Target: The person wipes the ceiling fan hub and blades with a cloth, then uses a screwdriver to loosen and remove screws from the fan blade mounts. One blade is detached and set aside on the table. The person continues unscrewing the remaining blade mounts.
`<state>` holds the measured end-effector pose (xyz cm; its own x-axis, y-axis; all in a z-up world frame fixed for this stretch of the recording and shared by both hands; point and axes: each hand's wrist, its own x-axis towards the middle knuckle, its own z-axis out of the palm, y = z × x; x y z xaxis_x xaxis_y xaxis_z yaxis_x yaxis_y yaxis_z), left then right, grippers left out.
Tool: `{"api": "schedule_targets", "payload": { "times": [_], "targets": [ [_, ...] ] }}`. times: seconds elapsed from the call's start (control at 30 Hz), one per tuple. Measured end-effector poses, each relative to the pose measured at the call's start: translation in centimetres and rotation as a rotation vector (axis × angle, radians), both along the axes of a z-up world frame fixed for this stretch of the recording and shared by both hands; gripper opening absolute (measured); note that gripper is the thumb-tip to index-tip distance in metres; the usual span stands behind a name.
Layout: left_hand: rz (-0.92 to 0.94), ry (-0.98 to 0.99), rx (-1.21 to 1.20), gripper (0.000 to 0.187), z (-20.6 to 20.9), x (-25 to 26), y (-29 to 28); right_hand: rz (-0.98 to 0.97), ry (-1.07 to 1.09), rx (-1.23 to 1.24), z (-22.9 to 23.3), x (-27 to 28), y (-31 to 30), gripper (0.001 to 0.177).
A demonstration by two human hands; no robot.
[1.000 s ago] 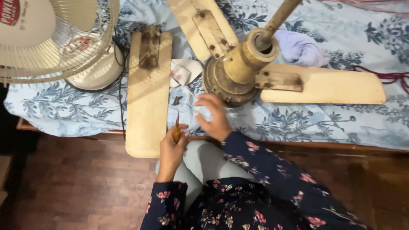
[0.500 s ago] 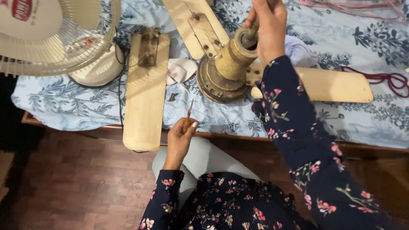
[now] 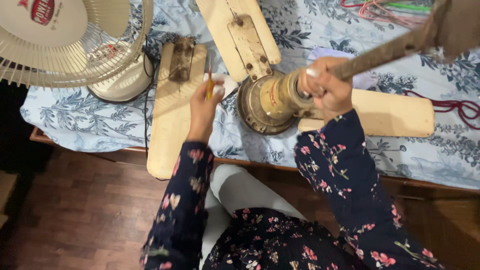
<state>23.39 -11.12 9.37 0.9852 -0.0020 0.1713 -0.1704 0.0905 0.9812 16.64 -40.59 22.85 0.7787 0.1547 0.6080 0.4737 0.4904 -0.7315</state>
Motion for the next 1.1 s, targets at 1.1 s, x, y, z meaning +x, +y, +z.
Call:
{"api": "schedule_targets", "payload": {
  "times": [1.1],
  "targets": [
    [0.389,-0.152,-0.030,0.013,3.7,-10.3,6.8,-0.360,-0.109,0.041,-3.3,-8.9,0.0,0.032]
  ]
}}
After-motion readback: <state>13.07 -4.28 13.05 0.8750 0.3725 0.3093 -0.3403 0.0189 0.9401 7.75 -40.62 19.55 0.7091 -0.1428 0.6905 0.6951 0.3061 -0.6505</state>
